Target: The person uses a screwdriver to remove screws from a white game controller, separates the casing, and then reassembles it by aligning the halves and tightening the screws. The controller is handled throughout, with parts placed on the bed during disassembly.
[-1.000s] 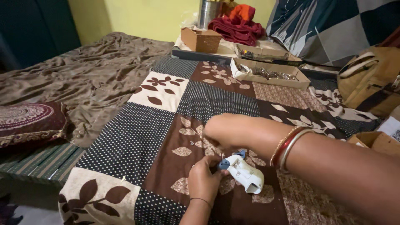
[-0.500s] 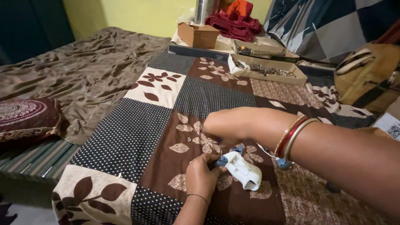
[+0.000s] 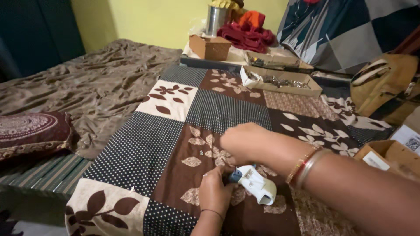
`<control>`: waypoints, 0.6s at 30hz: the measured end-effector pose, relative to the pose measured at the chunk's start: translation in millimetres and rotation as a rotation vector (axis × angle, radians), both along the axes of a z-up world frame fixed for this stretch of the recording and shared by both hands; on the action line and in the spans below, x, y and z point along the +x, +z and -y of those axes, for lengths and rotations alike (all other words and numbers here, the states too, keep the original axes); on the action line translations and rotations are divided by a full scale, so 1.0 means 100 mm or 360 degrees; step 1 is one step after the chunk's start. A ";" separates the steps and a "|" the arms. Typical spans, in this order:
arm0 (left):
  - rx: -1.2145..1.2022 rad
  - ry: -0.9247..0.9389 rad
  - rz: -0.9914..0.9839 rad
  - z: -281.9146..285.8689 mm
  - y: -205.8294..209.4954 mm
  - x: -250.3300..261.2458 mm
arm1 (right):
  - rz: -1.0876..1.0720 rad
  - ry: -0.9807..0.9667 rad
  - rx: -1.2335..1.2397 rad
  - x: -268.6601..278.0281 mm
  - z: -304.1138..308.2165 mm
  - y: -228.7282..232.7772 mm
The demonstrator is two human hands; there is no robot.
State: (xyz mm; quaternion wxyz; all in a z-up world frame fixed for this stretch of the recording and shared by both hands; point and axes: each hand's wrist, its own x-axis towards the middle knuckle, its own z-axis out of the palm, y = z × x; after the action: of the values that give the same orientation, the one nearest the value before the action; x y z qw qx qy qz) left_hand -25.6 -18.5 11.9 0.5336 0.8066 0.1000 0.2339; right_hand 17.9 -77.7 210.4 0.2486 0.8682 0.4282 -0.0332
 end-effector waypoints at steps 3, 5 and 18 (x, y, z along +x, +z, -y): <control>-0.0045 -0.0028 -0.0065 0.01 0.06 -0.04 | 0.0041 -0.0242 0.0038 -0.13 0.27 0.24; -0.0032 -0.0032 -0.0022 0.00 0.07 -0.05 | 0.0031 -0.0489 0.0141 -0.19 0.49 0.35; -0.0077 -0.0182 0.0440 0.00 -0.01 0.02 | -0.0742 -0.1061 0.1722 0.42 1.62 -1.42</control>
State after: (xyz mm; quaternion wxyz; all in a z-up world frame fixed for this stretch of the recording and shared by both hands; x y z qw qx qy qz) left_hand -23.4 -18.6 10.6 0.5740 0.7579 -0.0151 0.3095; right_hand 59.9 -239.5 68.7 -0.3434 0.9262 0.1361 -0.0756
